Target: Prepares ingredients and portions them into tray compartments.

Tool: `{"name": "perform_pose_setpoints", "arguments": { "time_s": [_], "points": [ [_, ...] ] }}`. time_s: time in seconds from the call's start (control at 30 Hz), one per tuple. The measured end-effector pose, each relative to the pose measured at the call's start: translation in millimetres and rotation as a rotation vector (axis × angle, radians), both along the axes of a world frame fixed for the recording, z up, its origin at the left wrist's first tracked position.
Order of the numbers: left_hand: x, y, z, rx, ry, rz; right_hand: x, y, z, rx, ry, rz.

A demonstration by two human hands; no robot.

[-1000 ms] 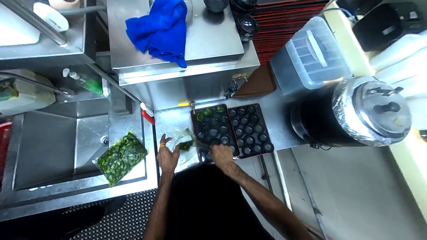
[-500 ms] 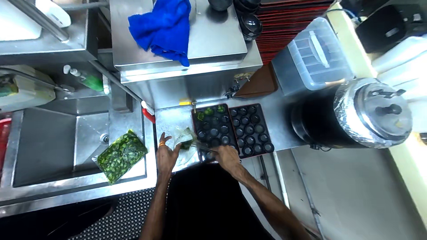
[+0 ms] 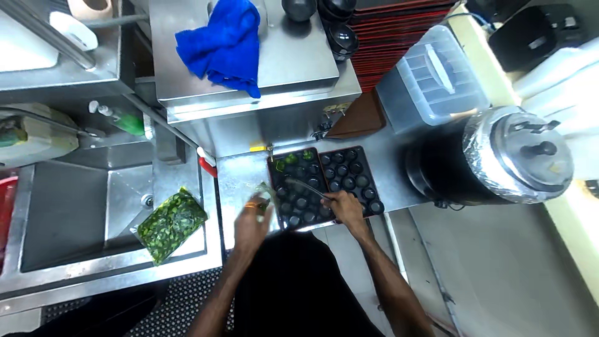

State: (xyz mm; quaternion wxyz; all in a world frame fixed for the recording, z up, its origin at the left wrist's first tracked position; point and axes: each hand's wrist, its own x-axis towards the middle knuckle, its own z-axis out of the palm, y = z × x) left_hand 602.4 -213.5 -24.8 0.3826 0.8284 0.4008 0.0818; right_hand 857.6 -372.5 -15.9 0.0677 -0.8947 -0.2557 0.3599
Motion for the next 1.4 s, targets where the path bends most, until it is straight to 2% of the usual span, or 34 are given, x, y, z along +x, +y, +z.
{"name": "perform_pose_setpoints", "arguments": {
  "time_s": [0.1,0.2,0.3,0.47,0.6,1.07,1.27,1.4],
  "points": [
    [40.5,-29.4,-3.1,-0.037,0.256,-0.280,-0.9,16.9,-22.6,-0.078,-0.075,0.024],
    [71.7,-39.1,-21.7,-0.055,0.473,-0.351,-7.7,22.4,-30.6,-0.115,-0.110,0.042],
    [86.1,-38.1,-31.4,-0.067,0.563,-0.356,-11.2,15.1,-26.8,-0.121,-0.124,0.044],
    [98.1,-30.0,-52.4,-0.019,0.598,-0.340,-16.2,2.2,-12.9,-0.152,-0.152,0.026],
    [106.9,-28.7,-63.2,-0.056,0.638,-0.375,-17.9,4.3,-18.7,-0.179,-0.144,0.029],
    [103.7,-26.9,-60.3,-0.118,0.601,-0.362,-16.9,20.7,-17.8,-0.178,-0.134,0.079],
    [103.4,-29.4,-62.6,-0.115,0.619,-0.401,-19.4,28.6,-28.0,-0.168,-0.105,0.108],
    [101.9,-29.6,-59.0,-0.123,0.618,-0.408,-18.0,28.2,-20.3,-0.165,-0.108,0.111]
  ]
}}
